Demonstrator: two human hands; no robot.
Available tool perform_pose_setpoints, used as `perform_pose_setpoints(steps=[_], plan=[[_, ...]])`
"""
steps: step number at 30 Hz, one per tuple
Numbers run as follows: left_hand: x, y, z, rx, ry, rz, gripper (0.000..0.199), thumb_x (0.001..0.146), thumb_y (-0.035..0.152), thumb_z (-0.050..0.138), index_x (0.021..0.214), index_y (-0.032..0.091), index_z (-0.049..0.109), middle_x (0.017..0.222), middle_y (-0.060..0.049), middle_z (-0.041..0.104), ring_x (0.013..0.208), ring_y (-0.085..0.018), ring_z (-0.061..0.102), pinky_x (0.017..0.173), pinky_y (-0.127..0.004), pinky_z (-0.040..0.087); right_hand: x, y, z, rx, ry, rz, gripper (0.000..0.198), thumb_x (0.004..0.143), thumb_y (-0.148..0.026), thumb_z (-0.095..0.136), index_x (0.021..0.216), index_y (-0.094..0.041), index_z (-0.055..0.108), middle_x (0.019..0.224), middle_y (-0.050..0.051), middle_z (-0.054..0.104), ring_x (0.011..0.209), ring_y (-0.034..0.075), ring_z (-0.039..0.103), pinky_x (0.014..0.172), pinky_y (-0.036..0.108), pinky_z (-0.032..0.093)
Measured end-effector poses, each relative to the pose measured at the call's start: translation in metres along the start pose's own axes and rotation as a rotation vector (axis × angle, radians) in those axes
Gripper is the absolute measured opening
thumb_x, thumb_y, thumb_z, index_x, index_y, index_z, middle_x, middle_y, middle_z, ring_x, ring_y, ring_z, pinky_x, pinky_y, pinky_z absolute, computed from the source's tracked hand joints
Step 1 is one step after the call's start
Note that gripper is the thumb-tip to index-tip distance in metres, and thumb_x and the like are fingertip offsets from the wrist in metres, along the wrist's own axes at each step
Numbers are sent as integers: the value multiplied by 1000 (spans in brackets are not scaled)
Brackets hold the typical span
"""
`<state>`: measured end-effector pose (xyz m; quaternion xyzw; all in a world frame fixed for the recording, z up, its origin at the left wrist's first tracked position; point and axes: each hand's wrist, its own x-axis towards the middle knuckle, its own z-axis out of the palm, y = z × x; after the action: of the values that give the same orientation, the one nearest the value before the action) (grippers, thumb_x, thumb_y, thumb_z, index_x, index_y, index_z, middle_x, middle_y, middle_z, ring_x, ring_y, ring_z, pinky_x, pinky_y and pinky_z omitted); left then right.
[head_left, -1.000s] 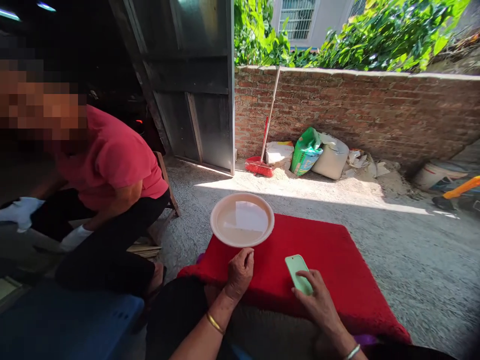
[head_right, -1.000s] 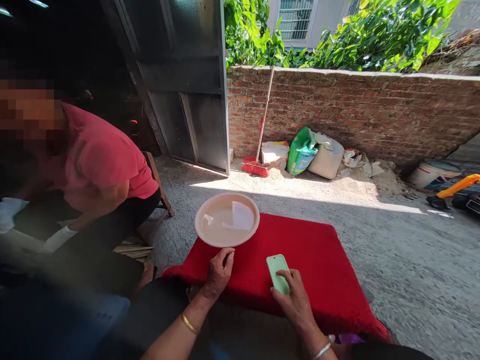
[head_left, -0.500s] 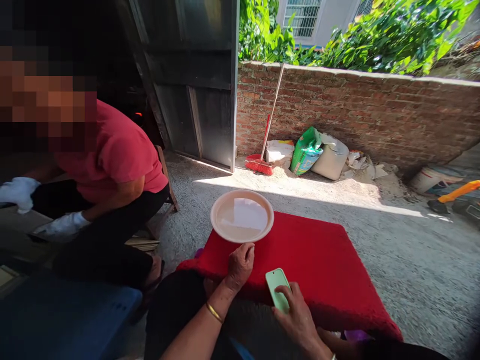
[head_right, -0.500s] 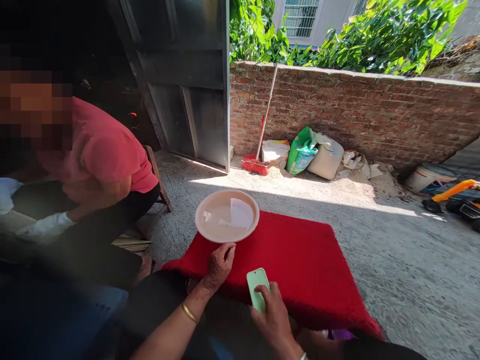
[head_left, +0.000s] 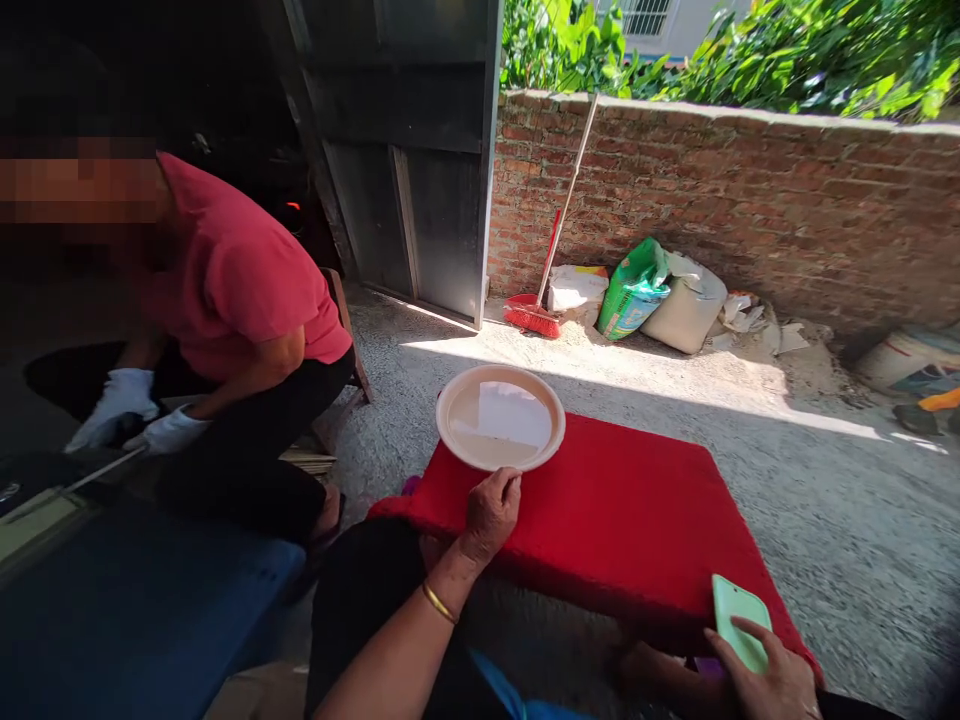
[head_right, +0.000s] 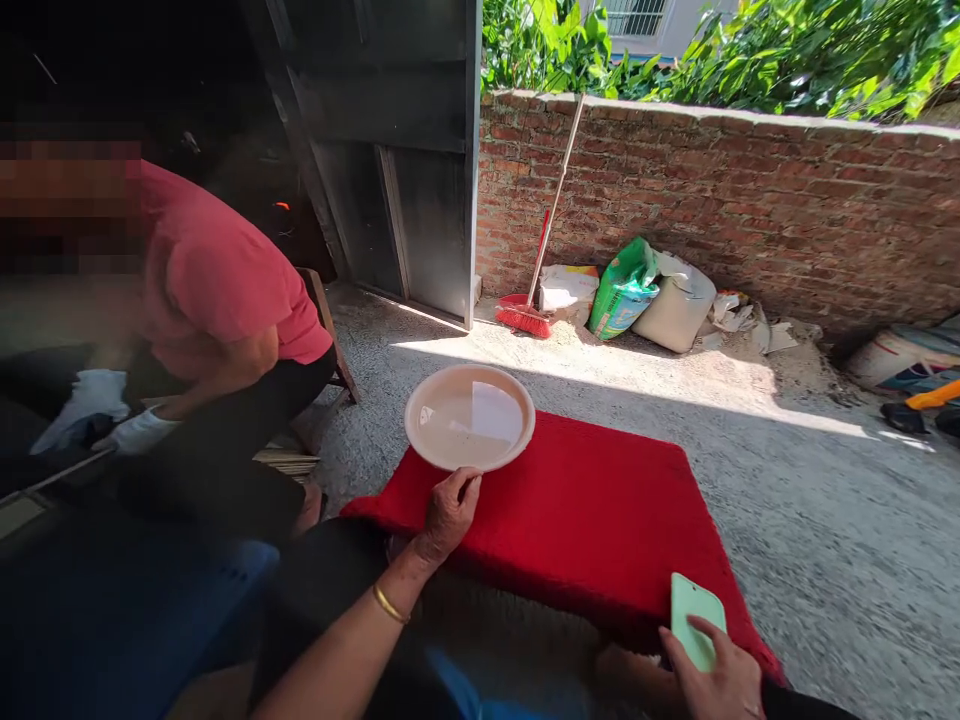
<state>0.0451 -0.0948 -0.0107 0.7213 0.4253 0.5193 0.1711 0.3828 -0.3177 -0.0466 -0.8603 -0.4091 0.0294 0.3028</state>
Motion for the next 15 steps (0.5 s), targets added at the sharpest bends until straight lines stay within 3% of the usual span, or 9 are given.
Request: perform_pose_setpoints(steps=[2,4,7,10,12,15], plan=[[1,-1,-1,6,1,-16,20,95,20,47,93,20,67,80,-5,75,74,-16,71,70,-24,53,-18,-20,19,57,-20,-83,41,72,-64,52,92,-29,62,83,13,59,87,43,61,78,59,50],[2,-1,-4,8,-3,-33,20,94,21,47,93,21,67,80,-4,75,74,-16,70,70,-24,53,-42,-60,41,140,-129,-194,35,76,-56,56,98,-30,65,96,12,60,92,37,64,79,50,54],[4,-2,-7,2,0,-52,20,95,22,48,93,21,67,81,-4,75,75,-16,71,70,-24,53,-74,-124,66,207,-510,-402,27,75,-33,62,102,-33,67,110,5,61,98,25,66,83,33,55],[6,-2,-12,-20,29,-72,20,95,23,48,92,21,68,81,-4,75,75,-16,70,70,-24,53,-85,-150,77,175,-827,-635,36,67,-20,66,100,-34,70,114,1,62,102,20,65,87,27,53],[9,-1,-17,-47,60,-91,19,94,23,49,91,21,68,81,-4,75,74,-16,70,69,-24,52,-78,-136,80,185,-808,-683,36,70,-22,68,104,-34,71,118,3,63,105,21,65,88,28,54],[13,-1,-30,-101,111,-151,18,93,23,51,92,21,69,81,-4,74,74,-15,69,68,-23,52,-54,-88,82,229,-537,-558,30,77,-39,68,106,-33,71,114,7,64,103,25,67,85,33,58]])
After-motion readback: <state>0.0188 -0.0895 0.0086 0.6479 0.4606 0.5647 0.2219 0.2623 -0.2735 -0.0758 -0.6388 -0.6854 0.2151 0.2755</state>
